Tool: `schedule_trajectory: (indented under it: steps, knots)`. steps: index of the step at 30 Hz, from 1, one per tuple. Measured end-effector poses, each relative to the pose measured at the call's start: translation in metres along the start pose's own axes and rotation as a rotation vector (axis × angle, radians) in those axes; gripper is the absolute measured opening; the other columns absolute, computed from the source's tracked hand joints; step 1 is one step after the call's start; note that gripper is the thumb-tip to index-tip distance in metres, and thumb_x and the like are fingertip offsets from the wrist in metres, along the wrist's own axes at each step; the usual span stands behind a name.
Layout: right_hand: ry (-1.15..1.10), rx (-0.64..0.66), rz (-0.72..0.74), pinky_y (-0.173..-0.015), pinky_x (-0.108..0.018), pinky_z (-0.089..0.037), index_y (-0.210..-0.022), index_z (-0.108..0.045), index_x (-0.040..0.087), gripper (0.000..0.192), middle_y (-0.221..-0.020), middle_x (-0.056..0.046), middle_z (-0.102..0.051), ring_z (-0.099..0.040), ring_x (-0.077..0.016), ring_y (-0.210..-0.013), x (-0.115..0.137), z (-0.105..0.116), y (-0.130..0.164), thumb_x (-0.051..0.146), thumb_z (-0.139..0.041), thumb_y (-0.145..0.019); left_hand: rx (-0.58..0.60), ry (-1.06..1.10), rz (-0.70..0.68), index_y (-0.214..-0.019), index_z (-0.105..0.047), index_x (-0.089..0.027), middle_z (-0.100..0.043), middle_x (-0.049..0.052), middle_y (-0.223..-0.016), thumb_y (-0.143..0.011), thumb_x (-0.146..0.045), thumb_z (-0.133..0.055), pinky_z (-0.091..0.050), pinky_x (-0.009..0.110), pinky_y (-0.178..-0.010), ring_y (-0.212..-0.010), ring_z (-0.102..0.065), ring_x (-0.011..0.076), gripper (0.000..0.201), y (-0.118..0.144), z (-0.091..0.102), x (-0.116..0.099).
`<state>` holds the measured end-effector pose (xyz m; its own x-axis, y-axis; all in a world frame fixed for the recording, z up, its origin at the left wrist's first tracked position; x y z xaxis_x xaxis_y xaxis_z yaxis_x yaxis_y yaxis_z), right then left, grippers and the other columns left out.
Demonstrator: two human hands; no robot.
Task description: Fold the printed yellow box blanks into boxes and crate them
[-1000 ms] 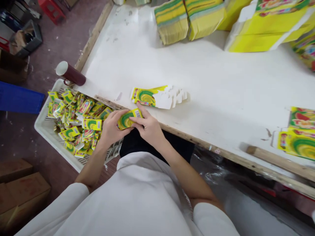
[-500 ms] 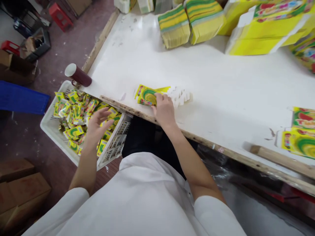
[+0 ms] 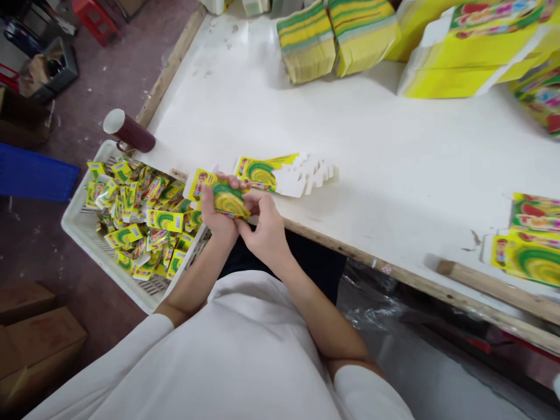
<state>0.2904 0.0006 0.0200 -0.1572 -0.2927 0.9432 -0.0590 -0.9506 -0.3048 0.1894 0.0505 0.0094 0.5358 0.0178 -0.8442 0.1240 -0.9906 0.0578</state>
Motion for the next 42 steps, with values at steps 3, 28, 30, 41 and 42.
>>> schedule_trajectory:
  steps: [3, 28, 30, 41, 42]
  knots:
    - [-0.253, 0.128, -0.087, -0.079, -0.032, -0.058, -0.117, -0.051, 0.024, 0.033, -0.100, -0.003, -0.062, -0.064, -0.0161, -0.087, -0.007, -0.019, 0.000, 0.021, -0.066, -0.087, -0.088, 0.007, -0.083, -0.084, -0.042, -0.021, -0.036, -0.002, -0.070, -0.080, -0.071, -0.062, -0.049, 0.026, -0.066, -0.061, -0.044, 0.0107, 0.054, -0.003, 0.010, -0.015]
    - [0.383, -0.055, 0.221, -0.116, -0.056, -0.037, -0.140, -0.056, 0.031, 0.053, -0.142, -0.012, -0.056, -0.050, -0.0337, -0.135, 0.029, 0.031, 0.005, 0.048, -0.067, -0.091, 0.666, -1.397, -0.115, -0.131, -0.049, -0.017, -0.066, 0.013, -0.121, -0.078, -0.035, -0.076, -0.053, 0.038, -0.096, -0.113, -0.066, 0.0285, 0.061, 0.026, 0.013, -0.043]
    - [0.186, -0.113, 0.024, -0.118, -0.057, -0.037, -0.156, -0.033, 0.024, 0.080, -0.160, -0.016, -0.037, -0.036, -0.0355, -0.149, 0.009, 0.034, 0.004, 0.058, -0.063, -0.090, 0.615, -1.363, -0.209, -0.136, -0.042, -0.018, -0.063, 0.013, -0.125, -0.079, -0.033, -0.074, -0.053, 0.036, -0.095, -0.113, -0.065, 0.0263, 0.067, 0.029, 0.011, -0.041]
    - [-0.568, 0.346, -0.365, -0.118, -0.049, -0.043, -0.157, -0.037, 0.027, 0.069, -0.159, -0.010, -0.044, -0.047, -0.0267, -0.145, -0.029, -0.020, 0.012, 0.045, -0.060, -0.094, 0.790, -1.327, -0.281, -0.122, -0.041, -0.022, -0.061, 0.009, -0.116, -0.068, -0.017, -0.064, -0.054, 0.033, -0.082, -0.102, -0.066, 0.0239, 0.059, 0.040, 0.000, -0.027]
    - [-0.530, 0.371, -0.295, -0.118, -0.049, -0.043, -0.161, -0.028, 0.028, 0.075, -0.162, -0.011, -0.039, -0.045, -0.0271, -0.146, -0.024, -0.017, 0.013, 0.045, -0.059, -0.096, 0.782, -1.335, -0.222, -0.123, -0.040, -0.021, -0.062, 0.009, -0.114, -0.069, -0.020, -0.065, -0.054, 0.034, -0.079, -0.096, -0.067, 0.0235, 0.060, 0.037, 0.005, -0.024]
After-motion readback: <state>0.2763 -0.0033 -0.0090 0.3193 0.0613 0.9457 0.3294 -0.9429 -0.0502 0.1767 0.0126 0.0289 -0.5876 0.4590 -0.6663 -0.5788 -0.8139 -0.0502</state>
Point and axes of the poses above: each hand's wrist, its own y-axis away from the middle knuckle, its own z-axis out of the back of the hand, x = y × z, the point moved 8 cm from there along -y, towards the middle knuckle
